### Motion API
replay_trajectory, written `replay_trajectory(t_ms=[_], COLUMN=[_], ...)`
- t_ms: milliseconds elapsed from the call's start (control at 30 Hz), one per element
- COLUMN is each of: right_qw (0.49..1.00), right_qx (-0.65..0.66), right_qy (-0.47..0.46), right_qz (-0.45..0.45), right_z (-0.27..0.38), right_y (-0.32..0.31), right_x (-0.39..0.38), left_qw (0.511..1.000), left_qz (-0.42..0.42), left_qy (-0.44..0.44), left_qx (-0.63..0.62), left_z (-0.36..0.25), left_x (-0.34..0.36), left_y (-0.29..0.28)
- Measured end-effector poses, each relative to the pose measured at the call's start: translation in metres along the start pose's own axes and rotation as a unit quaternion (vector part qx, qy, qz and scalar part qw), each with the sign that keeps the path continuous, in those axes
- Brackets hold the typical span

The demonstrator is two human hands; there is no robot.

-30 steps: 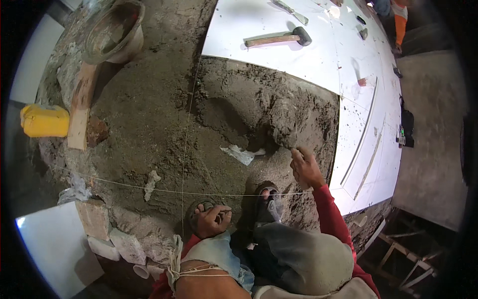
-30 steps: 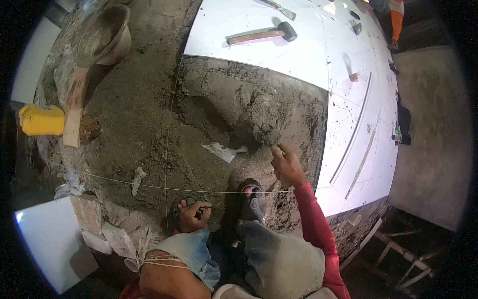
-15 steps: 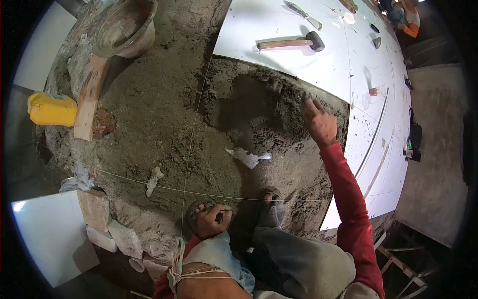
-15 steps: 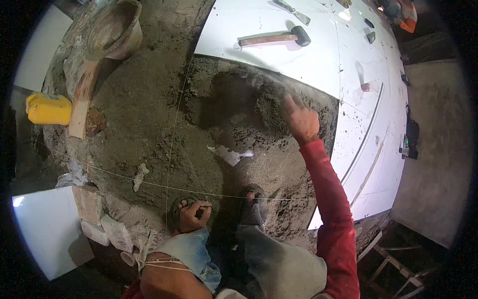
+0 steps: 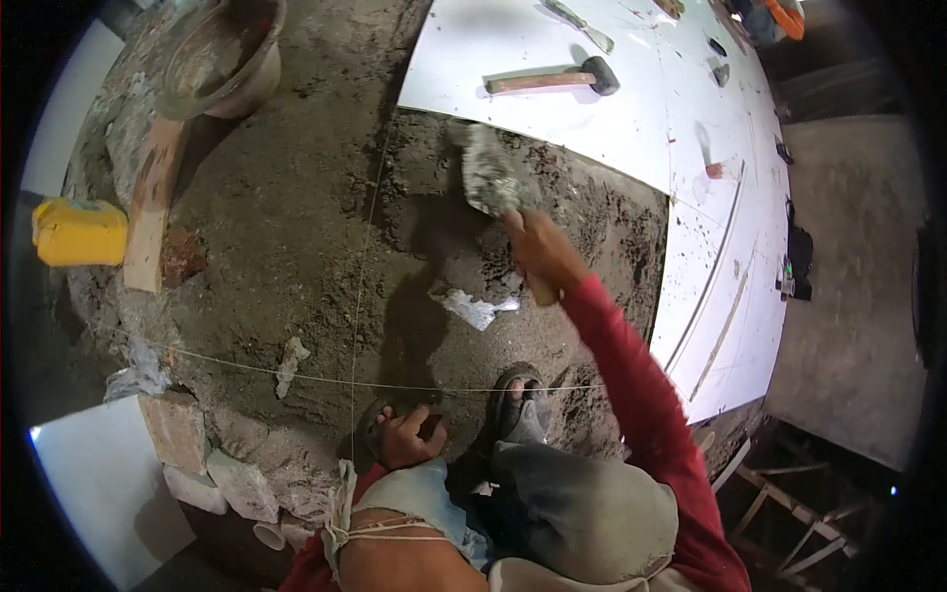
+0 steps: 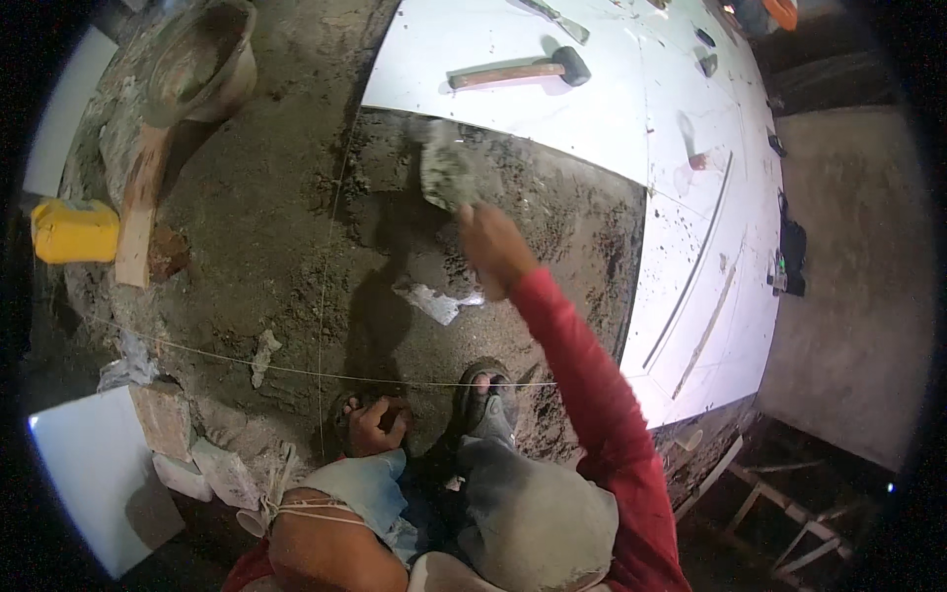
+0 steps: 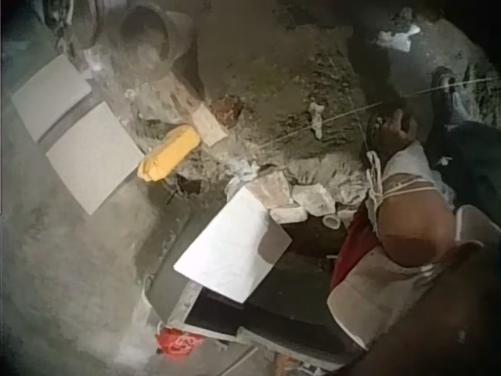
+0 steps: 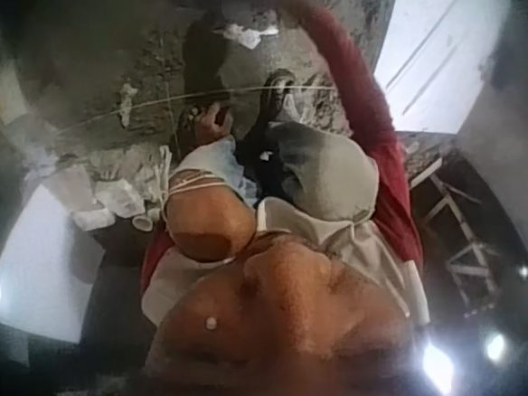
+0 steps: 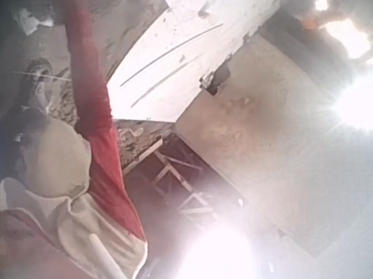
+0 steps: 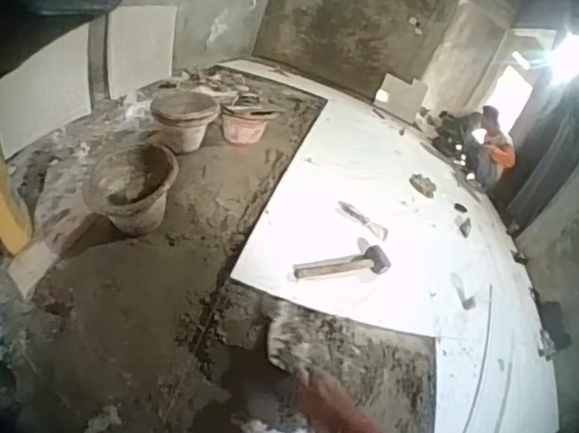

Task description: The person places a large white floor tile onto a bed of mortar, strikes the surface with a rubber mallet to level it, and then uses a trowel to apply and adjust mortar along the edge for the next tile.

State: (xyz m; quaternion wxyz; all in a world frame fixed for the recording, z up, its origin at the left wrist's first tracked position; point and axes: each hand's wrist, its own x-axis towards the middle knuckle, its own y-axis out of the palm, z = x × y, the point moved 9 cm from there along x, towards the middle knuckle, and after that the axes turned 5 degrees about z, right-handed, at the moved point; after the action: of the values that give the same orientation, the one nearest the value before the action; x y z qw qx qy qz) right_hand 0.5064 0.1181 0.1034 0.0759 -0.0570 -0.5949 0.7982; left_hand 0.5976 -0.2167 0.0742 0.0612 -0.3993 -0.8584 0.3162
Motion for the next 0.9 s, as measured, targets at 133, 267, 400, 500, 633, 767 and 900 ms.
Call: replay_trajectory(t_ms=[133,267,400,500,633,767,900], right_qw=[0.951,0.953,0.951,0.959,0.881,0.717,0.825], right_qx=[0.062,0.008,-0.034,-0.020,0.154,0.431,0.448], right_qy=[0.179,0.258,0.281,0.259,0.419,0.538,0.337], right_qz=[0.242,0.160,0.125,0.110,0.154,0.105,0.070], right_z=[-0.027,-0.065,-0.088,-0.095,-0.098,-0.076,-0.079], right_y=[-0.002,-0.028,-0.039,-0.039,-0.043,-0.026,0.026], right_x=[0.021,-0.014,-0.041,-0.048,-0.088,-0.107,-0.067], left_qw=[0.995,0.999,0.992,0.995,0.994,0.982,0.995], left_qz=[0.004,-0.016,-0.010,0.002,-0.015,-0.014,-0.006], left_qy=[-0.055,-0.005,-0.042,-0.013,-0.015,-0.097,-0.029], left_qx=[-0.085,0.030,-0.115,-0.100,-0.106,-0.164,-0.096], left_z=[0.019,0.003,0.009,0.006,0.012,0.028,0.005], left_x=[-0.002,-0.002,-0.003,-0.001,-0.001,-0.011,0.001], left_y=[-0.004,-0.017,-0.012,-0.010,-0.017,-0.016,-0.011])
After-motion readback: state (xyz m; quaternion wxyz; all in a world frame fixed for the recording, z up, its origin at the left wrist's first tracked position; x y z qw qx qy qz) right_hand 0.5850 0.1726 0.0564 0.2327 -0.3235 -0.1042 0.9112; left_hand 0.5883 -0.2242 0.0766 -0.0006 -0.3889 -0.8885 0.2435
